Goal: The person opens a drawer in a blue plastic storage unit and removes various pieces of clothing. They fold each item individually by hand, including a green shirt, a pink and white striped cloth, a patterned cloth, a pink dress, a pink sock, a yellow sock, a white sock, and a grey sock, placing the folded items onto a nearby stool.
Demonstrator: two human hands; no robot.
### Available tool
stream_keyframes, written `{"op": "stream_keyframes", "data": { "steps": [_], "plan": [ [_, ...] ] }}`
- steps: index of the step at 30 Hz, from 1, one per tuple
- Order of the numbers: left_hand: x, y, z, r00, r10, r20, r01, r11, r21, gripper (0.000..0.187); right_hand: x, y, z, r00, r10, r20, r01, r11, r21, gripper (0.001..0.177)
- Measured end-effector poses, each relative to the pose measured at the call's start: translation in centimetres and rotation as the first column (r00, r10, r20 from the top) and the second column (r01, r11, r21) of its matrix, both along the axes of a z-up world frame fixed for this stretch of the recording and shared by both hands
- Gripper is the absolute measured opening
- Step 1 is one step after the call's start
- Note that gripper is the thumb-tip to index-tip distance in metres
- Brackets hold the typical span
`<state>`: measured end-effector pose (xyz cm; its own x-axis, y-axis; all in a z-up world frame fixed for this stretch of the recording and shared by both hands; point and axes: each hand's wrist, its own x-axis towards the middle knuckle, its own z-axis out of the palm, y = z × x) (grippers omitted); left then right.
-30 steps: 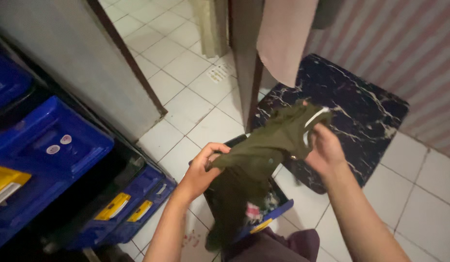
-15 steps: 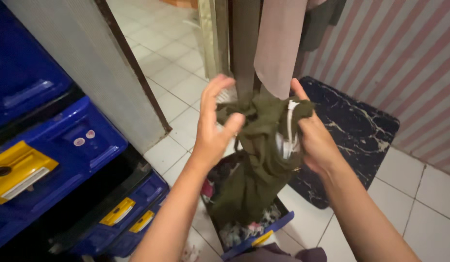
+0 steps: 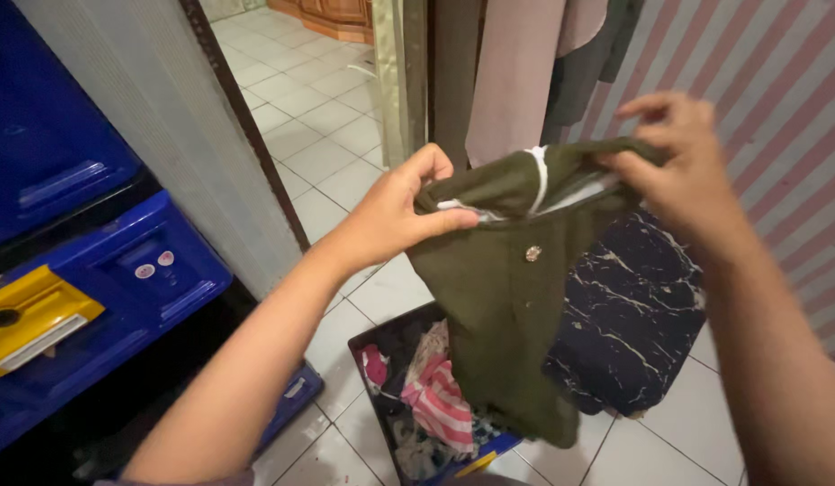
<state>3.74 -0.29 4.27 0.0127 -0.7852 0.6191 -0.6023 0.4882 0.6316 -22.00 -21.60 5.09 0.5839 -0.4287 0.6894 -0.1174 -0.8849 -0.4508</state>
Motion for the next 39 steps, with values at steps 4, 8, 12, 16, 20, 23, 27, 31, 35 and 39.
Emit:
{"op": "stream_keyframes", "data": {
  "steps": [4,8,12,16,20,23,27,31,35,39],
  "plan": [
    [1.7,0.7,1.8,0.771,0.425,0.475,-0.446,0.892,-0.075,0.046,-1.5,-3.1,0.0,0.940,0.296,-0.168,-0.158,0.816,0.556,0.017],
    [3.4,1.0,2.3,0.718,0.559,0.416,-0.603,0.797,-0.031,0.042,-1.2,-4.5,-1.1,0.881,0.303,-0.364,-0.054,0.828,0.558,0.026],
    [3.6,0.9,0.8,0.900,0.404,0.161,-0.419,0.905,0.071,0.038,-1.6,-3.4,-0.5,0.874,0.480,-0.077,-0.457,0.865,0.206,0.014],
    [3.8,2.4,0.0,0.986,-0.044,-0.163,0.069,0.986,0.150,0.020,-1.8,-2.0,-1.9,0.844,0.440,0.306,-0.534,0.636,0.557,0.009],
    [3.9,4.9,1.0,0.934,-0.083,-0.347,0.177,0.952,0.249,0.022,-1.4,-4.2,-2.6,0.976,0.094,-0.197,-0.015,0.930,0.368,0.009],
    [5.3,5.6,2.6,0.974,0.177,-0.140,-0.134,0.952,0.274,0.024,-3.1,-4.9,-1.6,0.990,0.106,-0.089,-0.071,0.942,0.329,0.012],
    [5.7,4.1,1.9,0.829,0.491,0.267,-0.536,0.833,0.134,0.020,-2.3,-4.2,-0.9,0.991,0.128,0.027,-0.130,0.951,0.280,0.016],
    [6.5,2.9,1.3,0.773,0.599,0.207,-0.608,0.794,-0.028,0.018,-1.2,-3.9,1.1,0.985,-0.073,-0.157,0.080,0.996,0.038,0.018],
    [7.2,1.4,-1.9,0.876,0.482,-0.018,-0.479,0.866,-0.145,0.018,-0.3,-5.2,-0.7,0.998,0.067,0.013,-0.068,0.971,0.228,0.017],
    [7.8,-0.3,-4.9,0.841,0.524,-0.134,-0.531,0.847,-0.018,0.019,1.5,-5.9,-3.7,0.997,0.061,-0.036,-0.044,0.934,0.353,0.014]
  ]
}}
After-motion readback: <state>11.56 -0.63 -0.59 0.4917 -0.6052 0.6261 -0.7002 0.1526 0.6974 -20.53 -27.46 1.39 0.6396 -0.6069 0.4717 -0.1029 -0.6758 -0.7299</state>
